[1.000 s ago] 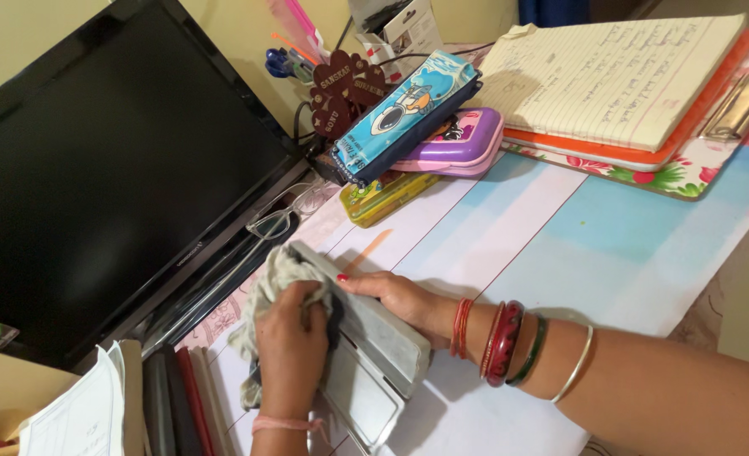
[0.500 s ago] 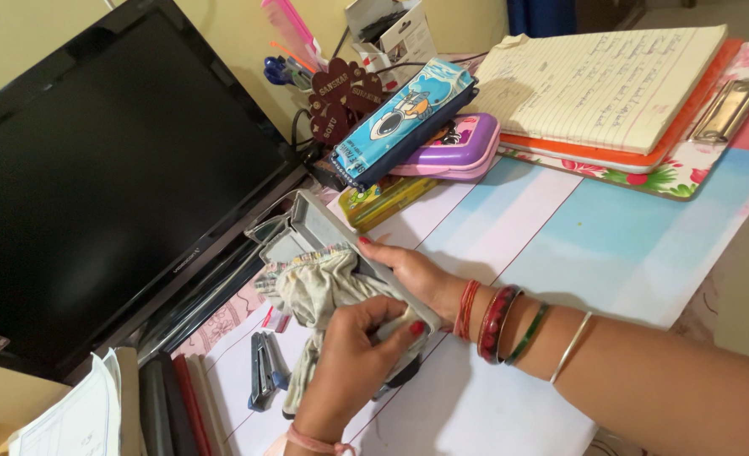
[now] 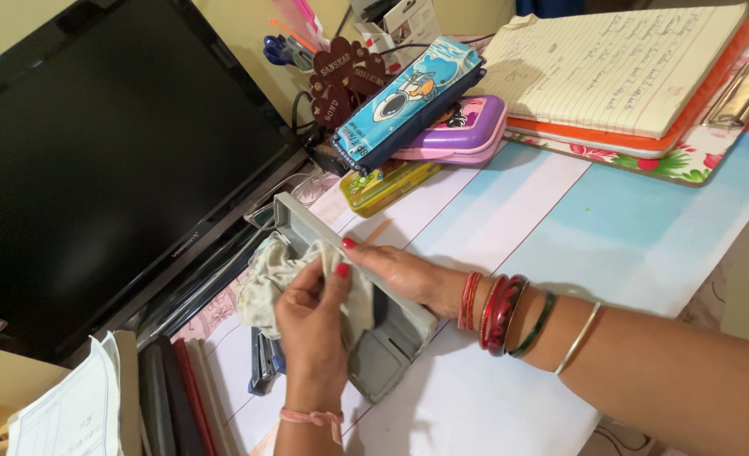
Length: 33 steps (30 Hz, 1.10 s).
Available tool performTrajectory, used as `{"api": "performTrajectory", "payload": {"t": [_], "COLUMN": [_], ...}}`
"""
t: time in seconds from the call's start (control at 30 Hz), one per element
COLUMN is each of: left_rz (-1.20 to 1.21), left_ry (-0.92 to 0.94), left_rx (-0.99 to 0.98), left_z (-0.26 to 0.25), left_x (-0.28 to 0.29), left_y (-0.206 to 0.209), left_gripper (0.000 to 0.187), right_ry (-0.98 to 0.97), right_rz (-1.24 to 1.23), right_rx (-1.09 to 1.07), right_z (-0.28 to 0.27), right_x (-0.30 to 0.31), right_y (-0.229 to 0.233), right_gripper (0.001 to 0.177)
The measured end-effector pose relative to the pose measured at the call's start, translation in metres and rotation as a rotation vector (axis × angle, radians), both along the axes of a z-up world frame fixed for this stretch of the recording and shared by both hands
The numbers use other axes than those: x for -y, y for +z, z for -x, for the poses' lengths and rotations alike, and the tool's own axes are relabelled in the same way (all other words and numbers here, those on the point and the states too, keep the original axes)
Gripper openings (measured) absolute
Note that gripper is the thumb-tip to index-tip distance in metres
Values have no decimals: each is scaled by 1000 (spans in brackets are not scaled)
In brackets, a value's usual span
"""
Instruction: The person organizes stationery items on a cluttered desk. They open a purple pencil case, place pens and a pencil sharpener inside, and close it. They then open a blue pouch, place a cloth, tape, and other small items inside, and close it. Finally, they wipe a small metal box with a cloth.
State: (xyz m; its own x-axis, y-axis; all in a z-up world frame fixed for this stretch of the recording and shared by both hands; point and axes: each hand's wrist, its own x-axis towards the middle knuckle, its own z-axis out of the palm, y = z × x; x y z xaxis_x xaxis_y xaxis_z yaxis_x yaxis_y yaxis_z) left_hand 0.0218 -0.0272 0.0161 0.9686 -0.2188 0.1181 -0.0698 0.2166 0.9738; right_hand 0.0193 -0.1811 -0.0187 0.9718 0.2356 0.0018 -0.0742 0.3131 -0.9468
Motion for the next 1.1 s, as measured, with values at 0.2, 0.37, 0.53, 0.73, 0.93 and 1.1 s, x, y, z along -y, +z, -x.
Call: {"api": "performTrajectory", "payload": {"t": [0.2, 0.37, 0.53, 0.73, 0.93, 1.1], "left_rz": [-314, -440, -463, -351, -276, -373], "left_ry": [-80, -101, 104, 151, -170, -399], "left_rx": [112, 469, 607, 382, 277, 39], "left_z": [19, 28, 11, -6, 17, 23], "left_x": [9, 15, 16, 4, 15, 12], "left_y": [1, 1, -8, -8, -14, -4], "left_gripper": [18, 19, 18, 13, 9, 8], "right_ry": [-11, -156, -18, -83, -9, 31], "right_rz": [-225, -232, -181, 111, -221, -293], "right_rx": [-177, -322, -68, 138, -158, -123], "right_z": [3, 2, -28, -27, -5, 5], "right_x": [9, 17, 6, 4, 13, 16], "right_y": [5, -8, -31, -42, -15, -4], "right_gripper": [72, 53, 66, 60, 59, 57]}}
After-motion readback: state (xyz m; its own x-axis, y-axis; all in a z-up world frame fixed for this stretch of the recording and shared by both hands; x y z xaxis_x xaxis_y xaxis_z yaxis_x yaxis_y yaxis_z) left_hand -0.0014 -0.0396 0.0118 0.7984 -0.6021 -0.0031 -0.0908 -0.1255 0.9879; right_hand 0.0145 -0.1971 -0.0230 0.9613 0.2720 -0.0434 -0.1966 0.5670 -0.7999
